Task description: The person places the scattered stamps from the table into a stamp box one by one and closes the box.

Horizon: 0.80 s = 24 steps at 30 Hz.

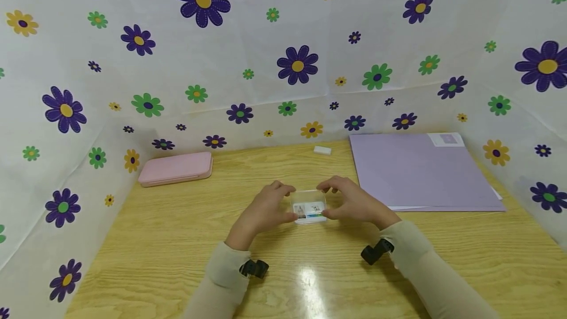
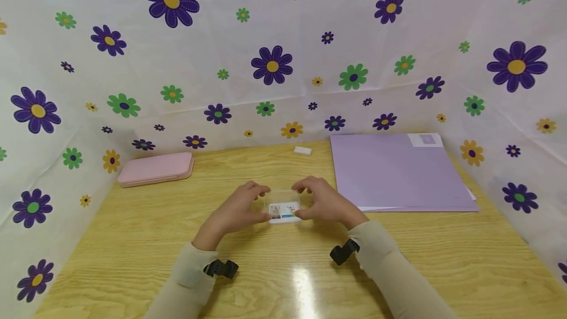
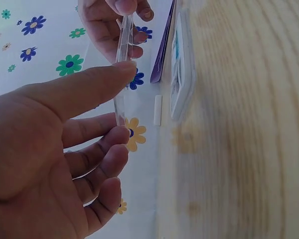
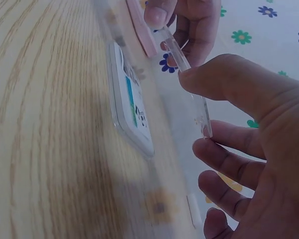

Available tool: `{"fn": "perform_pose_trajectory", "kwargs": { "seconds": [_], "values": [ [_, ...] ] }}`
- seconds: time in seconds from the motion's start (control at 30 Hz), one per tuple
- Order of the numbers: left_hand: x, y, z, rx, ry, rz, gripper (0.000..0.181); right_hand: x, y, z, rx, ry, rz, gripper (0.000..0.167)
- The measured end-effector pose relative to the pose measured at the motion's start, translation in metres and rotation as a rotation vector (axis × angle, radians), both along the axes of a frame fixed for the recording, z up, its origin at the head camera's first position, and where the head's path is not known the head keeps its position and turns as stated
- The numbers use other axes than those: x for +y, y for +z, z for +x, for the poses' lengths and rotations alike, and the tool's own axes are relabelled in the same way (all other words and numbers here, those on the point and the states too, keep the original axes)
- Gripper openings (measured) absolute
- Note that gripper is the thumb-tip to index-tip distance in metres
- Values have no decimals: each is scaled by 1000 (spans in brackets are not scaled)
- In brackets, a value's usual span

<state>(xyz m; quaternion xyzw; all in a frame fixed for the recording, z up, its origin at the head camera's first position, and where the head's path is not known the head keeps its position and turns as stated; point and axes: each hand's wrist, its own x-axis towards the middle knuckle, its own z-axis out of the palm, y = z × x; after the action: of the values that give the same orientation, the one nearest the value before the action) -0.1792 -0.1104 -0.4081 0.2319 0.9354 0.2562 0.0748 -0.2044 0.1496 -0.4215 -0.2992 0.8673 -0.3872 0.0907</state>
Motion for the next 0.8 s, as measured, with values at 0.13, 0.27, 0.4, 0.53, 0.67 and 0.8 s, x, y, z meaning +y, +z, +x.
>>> {"fn": "perform_pose_trajectory", "kwargs": {
  "seconds": [0.13, 0.27, 0.4, 0.53, 0.67, 0.8],
  "values": [
    [2, -2, 0, -6, 3, -22, 62, 0, -3, 0, -12, -10, 22, 58],
    [3, -3, -1, -9, 3, -40, 63, 0, -6, -1, -8, -12, 43, 58],
    [3, -6, -1, -12, 3, -44, 63, 0, -9, -2, -6, -4, 43, 58],
    [4, -8, -1, -23, 0, -54, 62, -1, -10, -1, -13, -2, 45, 58],
    [5, -10, -2, -32, -4, -70, 63, -1, -13, -2, -14, -3, 59, 57],
    [6, -14, -3, -38, -7, -81, 63, -1, -16, -2, -13, -1, 68, 56]
  ]
}}
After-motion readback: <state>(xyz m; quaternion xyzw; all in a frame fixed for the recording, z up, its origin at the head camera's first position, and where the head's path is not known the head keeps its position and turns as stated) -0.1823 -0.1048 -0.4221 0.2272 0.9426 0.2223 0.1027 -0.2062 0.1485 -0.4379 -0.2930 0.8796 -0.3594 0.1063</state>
